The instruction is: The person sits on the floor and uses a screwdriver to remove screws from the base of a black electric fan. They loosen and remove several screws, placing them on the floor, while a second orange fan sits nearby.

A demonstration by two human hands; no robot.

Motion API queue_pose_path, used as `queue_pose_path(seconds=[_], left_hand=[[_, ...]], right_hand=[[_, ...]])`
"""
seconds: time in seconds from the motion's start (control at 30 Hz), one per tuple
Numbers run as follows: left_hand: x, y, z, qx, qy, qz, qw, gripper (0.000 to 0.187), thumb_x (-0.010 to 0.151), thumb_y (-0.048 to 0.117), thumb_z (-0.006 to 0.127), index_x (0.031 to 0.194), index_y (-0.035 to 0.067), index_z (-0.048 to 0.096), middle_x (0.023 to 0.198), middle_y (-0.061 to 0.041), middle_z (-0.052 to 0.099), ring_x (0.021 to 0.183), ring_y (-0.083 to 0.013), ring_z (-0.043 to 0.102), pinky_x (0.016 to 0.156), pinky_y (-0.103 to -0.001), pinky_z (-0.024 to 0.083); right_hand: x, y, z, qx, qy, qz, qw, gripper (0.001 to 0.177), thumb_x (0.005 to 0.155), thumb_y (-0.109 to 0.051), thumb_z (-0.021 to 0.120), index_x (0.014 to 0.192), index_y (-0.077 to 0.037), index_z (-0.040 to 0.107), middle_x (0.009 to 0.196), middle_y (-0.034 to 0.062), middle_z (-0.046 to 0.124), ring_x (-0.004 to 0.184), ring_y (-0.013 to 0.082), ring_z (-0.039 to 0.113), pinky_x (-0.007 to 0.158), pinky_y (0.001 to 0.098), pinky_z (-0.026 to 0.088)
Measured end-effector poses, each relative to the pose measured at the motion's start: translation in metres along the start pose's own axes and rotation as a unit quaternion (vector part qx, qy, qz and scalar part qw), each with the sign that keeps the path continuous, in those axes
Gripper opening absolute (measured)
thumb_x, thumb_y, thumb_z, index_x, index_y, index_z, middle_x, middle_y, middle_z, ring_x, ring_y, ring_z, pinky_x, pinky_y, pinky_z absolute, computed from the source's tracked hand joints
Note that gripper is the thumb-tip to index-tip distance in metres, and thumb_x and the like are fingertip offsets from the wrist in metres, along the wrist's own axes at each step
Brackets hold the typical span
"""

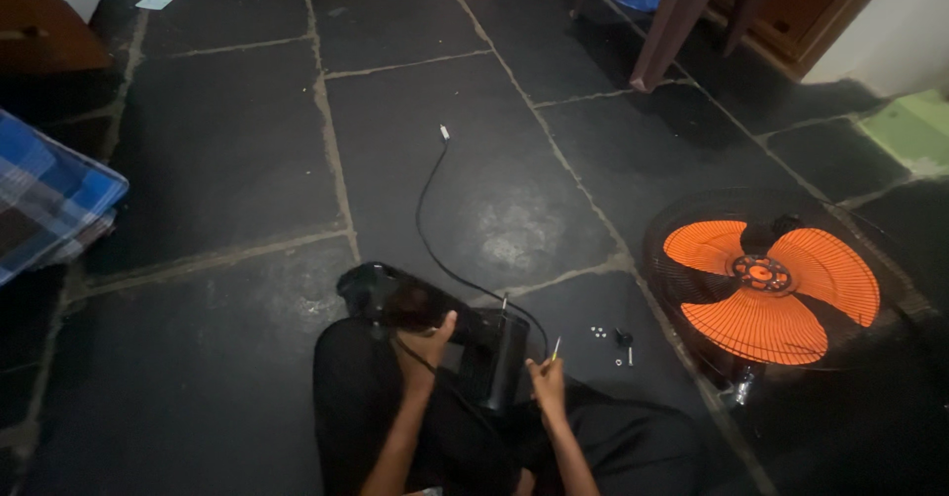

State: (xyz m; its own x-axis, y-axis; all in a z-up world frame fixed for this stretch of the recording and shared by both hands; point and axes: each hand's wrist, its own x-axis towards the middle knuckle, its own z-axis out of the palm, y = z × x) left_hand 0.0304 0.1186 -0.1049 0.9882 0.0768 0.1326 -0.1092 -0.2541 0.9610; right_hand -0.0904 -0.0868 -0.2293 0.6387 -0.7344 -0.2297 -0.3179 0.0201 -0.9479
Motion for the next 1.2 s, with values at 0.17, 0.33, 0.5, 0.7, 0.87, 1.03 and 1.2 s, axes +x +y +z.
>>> queue_pose_path(seconds=[0.17,0.33,0.5,0.7,0.87,1.03,1.2], left_hand=[[0.014,0.003,-0.008,-0.081,0.073,-0.006,0.994,0.051,0.070,0.029,0.090,0.096,-0.005,0.063,0.088,-0.009,0.071,0.075,-0.0227,0.069,0.072,-0.037,0.057],[0.027,-0.009,-0.009,-0.103,0.073,-0.048,0.991,0.059,0.075,0.030,0.089,0.111,-0.008,0.060,0.104,-0.016,0.069,0.094,-0.0277,0.067,0.088,-0.040,0.054],[0.040,-0.023,-0.009,-0.107,0.063,-0.065,0.990,0.059,0.076,0.031,0.087,0.114,-0.005,0.062,0.108,-0.017,0.068,0.098,-0.0296,0.067,0.093,-0.041,0.053],[0.049,-0.043,-0.003,-0.096,0.068,-0.074,0.990,0.059,0.079,0.034,0.086,0.116,-0.005,0.063,0.109,-0.018,0.069,0.098,-0.0303,0.068,0.092,-0.041,0.053],[0.066,-0.042,0.010,-0.010,0.133,-0.069,0.989,0.069,0.073,0.035,0.092,0.120,-0.006,0.061,0.113,-0.020,0.069,0.100,-0.0314,0.067,0.093,-0.041,0.053],[0.077,-0.038,0.026,-0.055,0.154,0.015,0.986,0.074,0.075,0.030,0.090,0.129,-0.007,0.054,0.113,-0.018,0.063,0.099,-0.0311,0.064,0.090,-0.043,0.052],[0.089,-0.044,0.034,-0.058,0.157,-0.008,0.986,0.064,0.079,0.034,0.089,0.119,-0.005,0.057,0.106,-0.014,0.061,0.094,-0.0276,0.064,0.087,-0.042,0.053]], right_hand=[[0.009,-0.002,-0.005,-0.049,0.030,-0.061,0.996,0.042,0.085,-0.034,0.080,0.092,-0.006,0.049,0.082,0.0049,0.052,0.055,0.0153,0.054,0.042,0.0305,0.050],[0.005,0.001,-0.009,-0.080,-0.063,0.097,0.990,0.059,0.085,-0.054,0.077,0.102,-0.006,0.047,0.087,0.0164,0.054,0.060,0.0235,0.051,0.045,0.0335,0.038],[0.010,-0.001,-0.010,0.032,-0.135,0.182,0.973,0.073,0.074,-0.063,0.079,0.110,-0.008,0.048,0.096,0.0097,0.058,0.078,0.0202,0.059,0.054,0.0364,0.053],[0.013,-0.002,-0.013,0.055,-0.211,0.252,0.943,0.081,0.070,-0.076,0.069,0.115,-0.010,0.054,0.092,0.0070,0.056,0.077,0.0219,0.059,0.059,0.0391,0.053],[0.011,0.003,-0.015,0.058,-0.212,0.245,0.944,0.096,0.079,-0.078,0.071,0.132,-0.002,0.048,0.101,0.0093,0.057,0.092,0.0283,0.058,0.073,0.0441,0.049],[0.018,0.010,-0.010,0.109,-0.253,0.227,0.934,0.094,0.079,-0.070,0.065,0.140,0.001,0.057,0.127,0.0147,0.070,0.116,0.0285,0.067,0.098,0.0439,0.054],[0.028,0.013,-0.017,0.075,-0.237,0.214,0.945,0.088,0.086,-0.069,0.063,0.135,0.004,0.061,0.126,0.0147,0.071,0.116,0.0273,0.067,0.099,0.0396,0.051]])
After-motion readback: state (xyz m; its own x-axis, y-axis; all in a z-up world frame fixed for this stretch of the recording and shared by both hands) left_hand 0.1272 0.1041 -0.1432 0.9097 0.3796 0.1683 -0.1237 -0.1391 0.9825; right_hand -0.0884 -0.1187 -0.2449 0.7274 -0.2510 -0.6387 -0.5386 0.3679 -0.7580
